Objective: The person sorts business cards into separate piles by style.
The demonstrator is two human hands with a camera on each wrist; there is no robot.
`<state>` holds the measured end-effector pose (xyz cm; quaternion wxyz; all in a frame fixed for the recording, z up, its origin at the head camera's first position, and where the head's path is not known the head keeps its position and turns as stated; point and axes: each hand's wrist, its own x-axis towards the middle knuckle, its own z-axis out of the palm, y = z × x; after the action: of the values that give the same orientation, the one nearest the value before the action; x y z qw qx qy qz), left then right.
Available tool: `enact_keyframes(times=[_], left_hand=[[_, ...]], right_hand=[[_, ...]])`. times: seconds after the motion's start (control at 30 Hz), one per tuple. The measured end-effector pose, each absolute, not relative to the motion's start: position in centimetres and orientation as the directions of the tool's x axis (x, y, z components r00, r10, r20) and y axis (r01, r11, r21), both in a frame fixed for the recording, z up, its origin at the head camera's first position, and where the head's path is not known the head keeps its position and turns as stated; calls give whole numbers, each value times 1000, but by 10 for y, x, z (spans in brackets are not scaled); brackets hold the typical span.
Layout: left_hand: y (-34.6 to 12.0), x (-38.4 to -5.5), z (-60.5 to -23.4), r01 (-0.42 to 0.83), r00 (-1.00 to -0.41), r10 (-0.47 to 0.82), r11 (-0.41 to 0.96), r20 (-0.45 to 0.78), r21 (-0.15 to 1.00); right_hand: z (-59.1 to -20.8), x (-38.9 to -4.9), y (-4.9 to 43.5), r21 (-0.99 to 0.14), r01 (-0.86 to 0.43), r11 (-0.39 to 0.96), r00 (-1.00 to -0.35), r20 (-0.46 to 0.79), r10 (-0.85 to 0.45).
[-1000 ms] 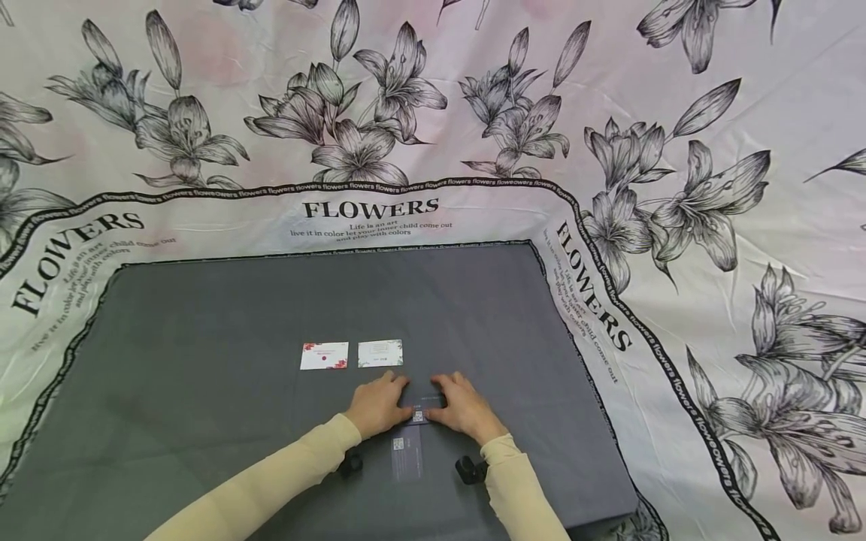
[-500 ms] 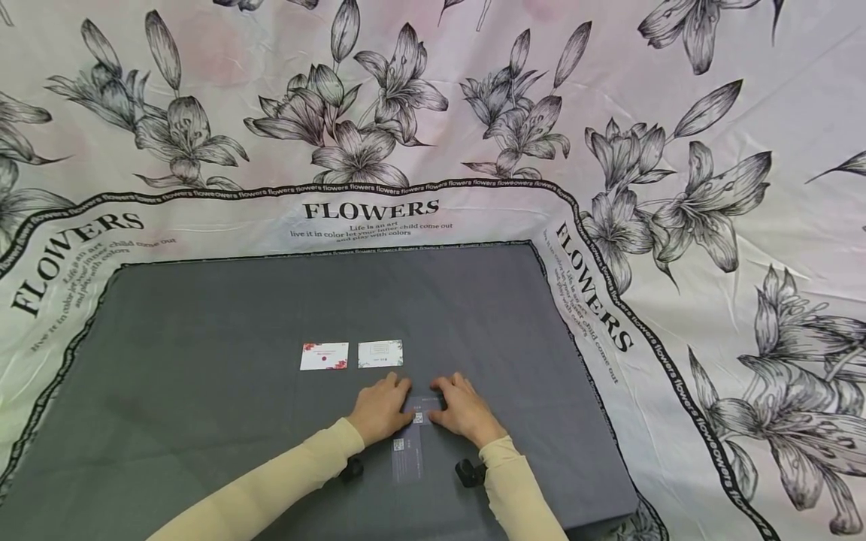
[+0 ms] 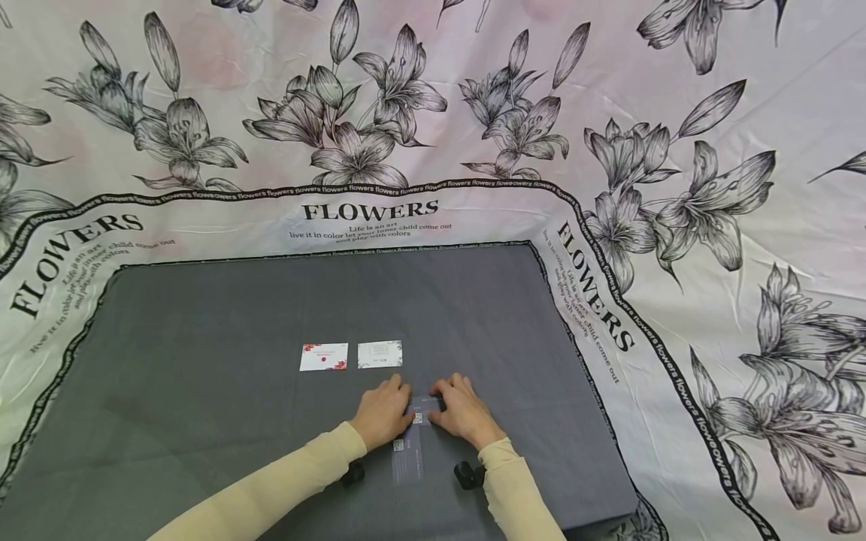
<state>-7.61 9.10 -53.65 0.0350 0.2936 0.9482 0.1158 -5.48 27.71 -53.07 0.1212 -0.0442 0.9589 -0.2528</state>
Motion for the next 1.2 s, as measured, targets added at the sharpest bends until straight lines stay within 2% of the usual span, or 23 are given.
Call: enact_keyframes(times=[0.27, 0.47, 0.6, 0.93, 1.2], left_hand=[[90, -78, -538, 528, -837, 547, 801, 13, 282], [89, -78, -537, 506, -848, 530, 803, 9, 314], [90, -77, -538, 491, -853, 522, 804, -2, 335], [89, -75, -543, 489, -859, 511, 804, 27, 338], [85, -78, -546, 484, -868, 492, 802, 72, 349]], right_hand=[[-534, -56, 280, -498, -27, 867, -970, -198, -143], [-539, -56, 282, -545, -29, 838, -977, -163, -140], [-541, -57, 284, -608, 15, 794, -980, -166, -108], [-543, -57, 299, -688, 243, 684, -952, -304, 33], [-547, -58, 303, -746, 255, 615, -958, -280, 57]])
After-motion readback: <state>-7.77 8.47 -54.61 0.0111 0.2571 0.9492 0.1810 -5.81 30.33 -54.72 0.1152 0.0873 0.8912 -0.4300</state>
